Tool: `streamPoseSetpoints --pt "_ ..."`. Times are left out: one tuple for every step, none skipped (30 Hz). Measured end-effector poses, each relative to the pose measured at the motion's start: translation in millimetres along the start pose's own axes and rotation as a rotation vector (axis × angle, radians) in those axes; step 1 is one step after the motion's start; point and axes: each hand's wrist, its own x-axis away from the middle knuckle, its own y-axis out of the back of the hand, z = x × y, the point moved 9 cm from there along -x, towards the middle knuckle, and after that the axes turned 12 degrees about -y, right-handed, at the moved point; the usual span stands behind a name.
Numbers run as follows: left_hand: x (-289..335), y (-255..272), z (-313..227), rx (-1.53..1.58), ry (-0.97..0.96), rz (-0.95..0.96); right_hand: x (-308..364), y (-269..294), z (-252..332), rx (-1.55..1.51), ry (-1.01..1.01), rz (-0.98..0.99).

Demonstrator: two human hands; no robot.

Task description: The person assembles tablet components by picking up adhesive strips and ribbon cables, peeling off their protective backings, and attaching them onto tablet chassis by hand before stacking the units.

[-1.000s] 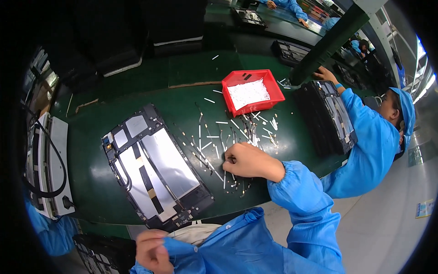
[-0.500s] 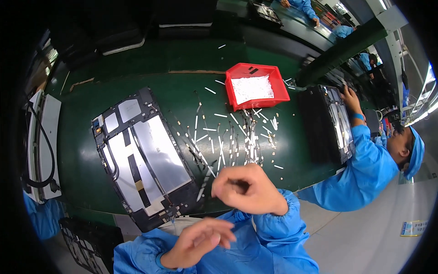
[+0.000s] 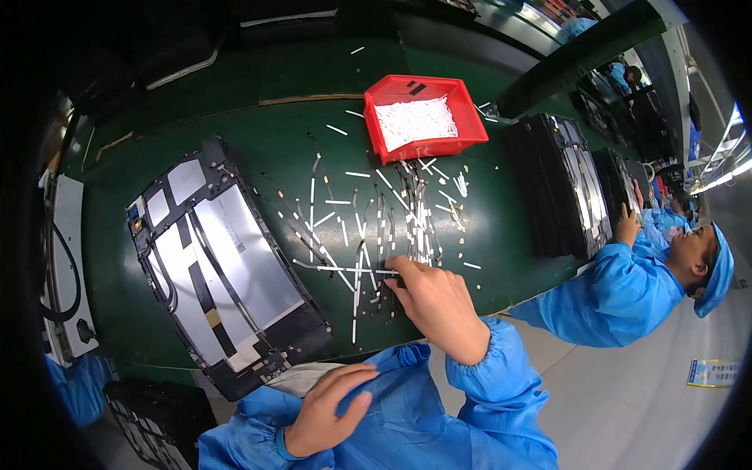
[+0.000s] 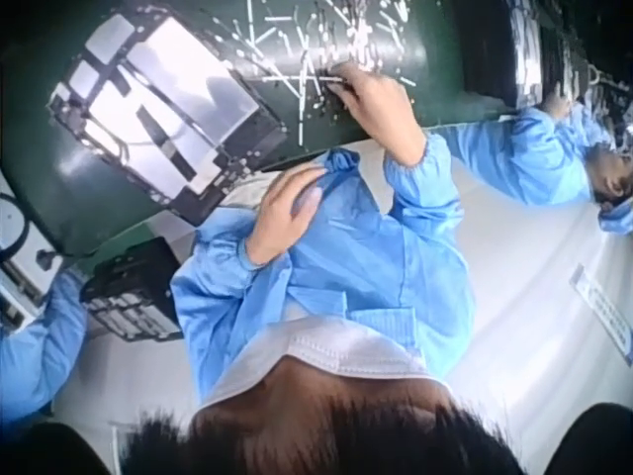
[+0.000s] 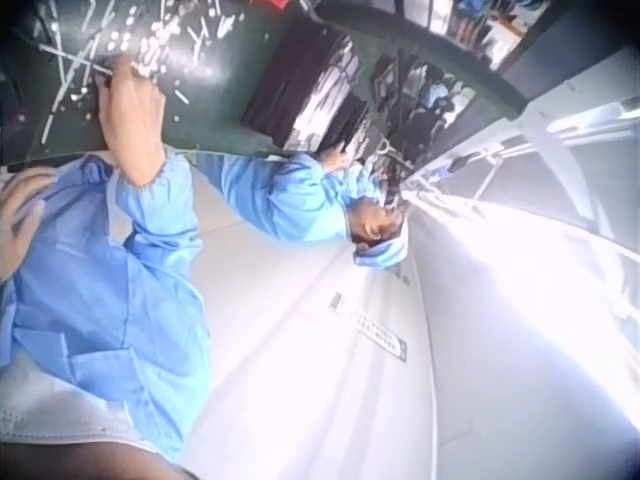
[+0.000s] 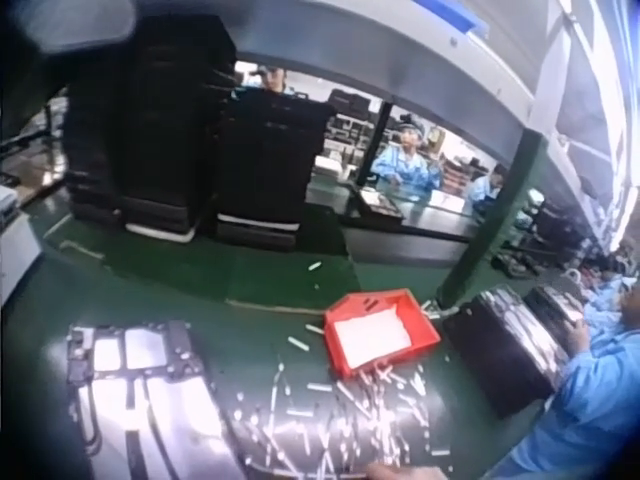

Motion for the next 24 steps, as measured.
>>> streamPoseSetpoints --pt "-4.4 -0.3 2.0 0.001 -0.001 0.002 -1.2 -6.0 -0.5 0.072 0.013 0.037" --pt "-10.1 -4.4 -6.0 -0.335 -0.142 0.083 -1.9 -6.9 -3.5 0.073 0.012 0.035" --pt "-12.7 -12.4 -13.1 -0.675 -0.281 0.159 -3.3 -10.1 -7.0 0.052 0.000 0.074" --pt "-14.8 -16.4 -3.0 -0.696 -0.220 0.200 -4.7 -13.1 -10.0 0.032 -0.012 0.112" --pt "-17.3 -18.1 0.0 -0.699 -0.221 0.195 -5.5 -13.8 -11.0 0.034 -0.007 0.110" --pt "-20.0 -21.0 2.2 -0.736 -0.234 0.205 -4.7 -16.3 -11.2 0.003 0.009 0.129" --pt "-23.3 -23.2 2.6 -0.772 -0.247 0.215 -4.7 -17.2 -9.9 -0.027 0.025 0.147" --pt "-27.5 -24.7 3.7 -0.772 -0.249 0.210 -5.1 -14.6 -9.4 -0.024 0.028 0.147" --pt "-34.6 -24.0 3.4 -0.744 -0.244 0.191 -6.0 -9.9 -10.9 -0.134 -0.023 0.174" --pt "-39.7 -22.3 2.6 -0.721 -0.232 0.168 -7.2 -6.1 -10.6 -0.248 -0.068 0.208" --pt "-43.1 -21.5 1.1 -0.726 -0.225 0.160 -7.1 -1.6 -7.1 -0.249 -0.058 0.214" --pt "-46.5 -20.8 -8.5 -0.757 -0.284 0.131 -4.4 6.9 -7.2 -0.406 -0.096 0.226" --pt "-47.4 -16.9 -16.2 -0.798 -0.331 0.096 -3.1 10.6 -3.3 -0.568 -0.125 0.250" --pt "-42.3 -10.6 -30.1 -0.778 -0.383 0.045 4.2 10.1 1.6 -0.648 -0.211 0.297" --pt "-32.6 -2.9 -46.5 -0.633 -0.422 -0.036 14.6 8.2 7.6 -0.663 -0.184 0.382" --pt "-23.8 5.3 -58.8 -0.495 -0.459 -0.116 25.9 9.8 21.2 -0.710 -0.123 0.475" --pt "-14.5 20.7 -78.8 -0.495 -0.540 -0.271 37.0 7.4 32.7 -0.771 -0.057 0.566" --pt "-0.4 36.8 -93.9 -0.510 -0.627 -0.421 48.1 -1.9 39.9 -0.828 -0.082 0.710" --pt "12.4 43.5 -95.9 -0.582 -0.607 -0.429 56.3 -6.5 49.4 -0.842 0.028 0.799" --pt "19.0 55.0 -84.3 -0.228 -0.409 -0.387 64.6 0.5 64.7 -0.868 0.145 0.861" --pt "26.4 59.0 -64.0 0.106 -0.196 -0.358 71.3 -10.8 70.9 -0.835 0.093 1.028" --pt "16.7 69.4 -68.1 0.152 -0.148 -0.278 74.4 -19.8 75.6 -0.847 0.135 1.050" --pt "22.2 81.0 -62.7 0.068 -0.109 -0.346 77.5 -39.2 83.8 -0.862 0.203 1.121" --pt "20.5 90.2 -70.1 0.030 -0.295 -0.401 78.4 -49.9 92.8 -0.816 0.230 1.155"
